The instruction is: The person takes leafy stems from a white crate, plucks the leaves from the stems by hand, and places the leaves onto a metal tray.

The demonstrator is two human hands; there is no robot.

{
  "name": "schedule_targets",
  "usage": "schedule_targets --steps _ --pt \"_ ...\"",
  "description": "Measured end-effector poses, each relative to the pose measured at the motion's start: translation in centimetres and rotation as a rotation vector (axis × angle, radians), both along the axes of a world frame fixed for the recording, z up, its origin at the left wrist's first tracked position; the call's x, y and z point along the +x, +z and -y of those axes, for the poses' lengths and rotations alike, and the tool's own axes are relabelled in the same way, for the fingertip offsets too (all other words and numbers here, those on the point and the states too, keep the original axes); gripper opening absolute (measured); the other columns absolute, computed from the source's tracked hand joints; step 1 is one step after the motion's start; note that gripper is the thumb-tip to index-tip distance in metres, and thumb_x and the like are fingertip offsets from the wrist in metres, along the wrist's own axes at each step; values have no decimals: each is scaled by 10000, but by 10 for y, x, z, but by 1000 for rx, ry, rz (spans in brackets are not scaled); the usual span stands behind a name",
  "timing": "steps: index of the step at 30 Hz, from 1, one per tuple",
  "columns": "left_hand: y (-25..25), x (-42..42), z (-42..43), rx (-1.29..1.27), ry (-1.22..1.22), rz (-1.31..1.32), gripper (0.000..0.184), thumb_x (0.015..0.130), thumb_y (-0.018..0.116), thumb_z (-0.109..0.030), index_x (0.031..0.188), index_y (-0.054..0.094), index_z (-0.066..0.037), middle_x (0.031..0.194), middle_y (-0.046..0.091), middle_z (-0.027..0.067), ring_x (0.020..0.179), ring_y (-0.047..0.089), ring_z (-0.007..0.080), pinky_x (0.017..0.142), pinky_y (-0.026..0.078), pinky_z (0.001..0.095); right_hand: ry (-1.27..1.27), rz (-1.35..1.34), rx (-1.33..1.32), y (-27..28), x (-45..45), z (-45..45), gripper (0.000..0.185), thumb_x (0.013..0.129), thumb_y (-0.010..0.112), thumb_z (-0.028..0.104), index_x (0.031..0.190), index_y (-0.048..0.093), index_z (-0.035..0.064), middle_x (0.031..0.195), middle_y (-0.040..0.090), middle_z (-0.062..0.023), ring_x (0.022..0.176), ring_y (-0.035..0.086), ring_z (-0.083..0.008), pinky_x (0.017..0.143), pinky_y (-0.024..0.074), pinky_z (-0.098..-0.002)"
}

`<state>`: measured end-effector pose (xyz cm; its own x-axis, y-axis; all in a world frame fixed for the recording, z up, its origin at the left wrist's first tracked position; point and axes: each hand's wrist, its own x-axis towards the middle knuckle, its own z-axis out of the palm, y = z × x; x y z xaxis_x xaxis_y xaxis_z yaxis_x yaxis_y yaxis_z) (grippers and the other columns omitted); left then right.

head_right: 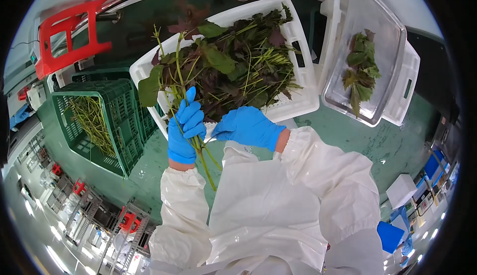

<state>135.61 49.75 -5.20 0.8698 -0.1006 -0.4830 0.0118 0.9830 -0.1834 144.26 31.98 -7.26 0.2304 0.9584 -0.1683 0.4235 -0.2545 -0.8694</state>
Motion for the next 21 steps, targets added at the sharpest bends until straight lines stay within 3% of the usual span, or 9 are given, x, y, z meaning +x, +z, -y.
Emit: schedule_targets --steps 3,6,9,12,15,18,19,21 --pt "-2 -2 -2 48 -74 -27 393 1017 365 -211 1352 402 -8 653 322 -35 504 278 55 397 275 190 29 -5 11 -6 1 0 94 840 612 307 878 696 290 652 522 -36 612 530 -246 563 430 -355" --pt "-6 -3 -5 188 -215 -92 414 1014 378 -232 1339 404 24 637 300 -37 480 255 48 384 254 186 85 393 6 -4 -1 2 89 848 600 287 850 682 252 632 517 -31 614 536 -244 564 429 -347" --pt "2 2 4 394 -372 -243 434 1010 393 -261 1306 431 54 618 272 -47 460 229 35 375 215 177 49 278 -134 -1 -6 0 117 876 553 214 845 666 200 672 558 -44 601 537 -214 563 425 -326" --pt "4 3 11 422 -406 -198 432 1010 391 -272 1289 452 53 620 275 -50 464 227 31 377 204 179 -574 -590 -276 15 -17 -4 104 869 528 114 879 631 110 767 617 -55 707 593 -203 656 467 -335" --pt "11 0 13 454 -430 -257 428 1009 396 -276 1270 470 54 627 274 -52 478 231 27 386 199 175 -884 -1030 -51 8 7 0 135 923 482 95 926 603 34 807 624 -51 744 571 -129 709 458 -284" --pt "12 -3 13 440 -414 -288 417 1011 393 -261 1270 467 56 632 273 -51 487 238 28 391 210 172 -900 -962 28 22 21 10 171 956 468 110 926 591 -3 806 607 -33 761 528 -93 724 434 -245" --pt "11 -4 13 426 -407 -286 414 1011 391 -257 1271 466 56 633 274 -50 488 239 29 390 212 173 -904 -948 32 15 21 16 180 967 471 145 984 604 25 796 607 -36 699 528 -110 695 438 -242" --pt "12 -4 14 388 -391 -280 410 1012 389 -252 1273 462 57 636 277 -47 489 242 32 387 214 173 -907 -561 41 5 15 12 186 969 485 189 1021 609 61 790 609 -36 643 533 -135 635 446 -250"
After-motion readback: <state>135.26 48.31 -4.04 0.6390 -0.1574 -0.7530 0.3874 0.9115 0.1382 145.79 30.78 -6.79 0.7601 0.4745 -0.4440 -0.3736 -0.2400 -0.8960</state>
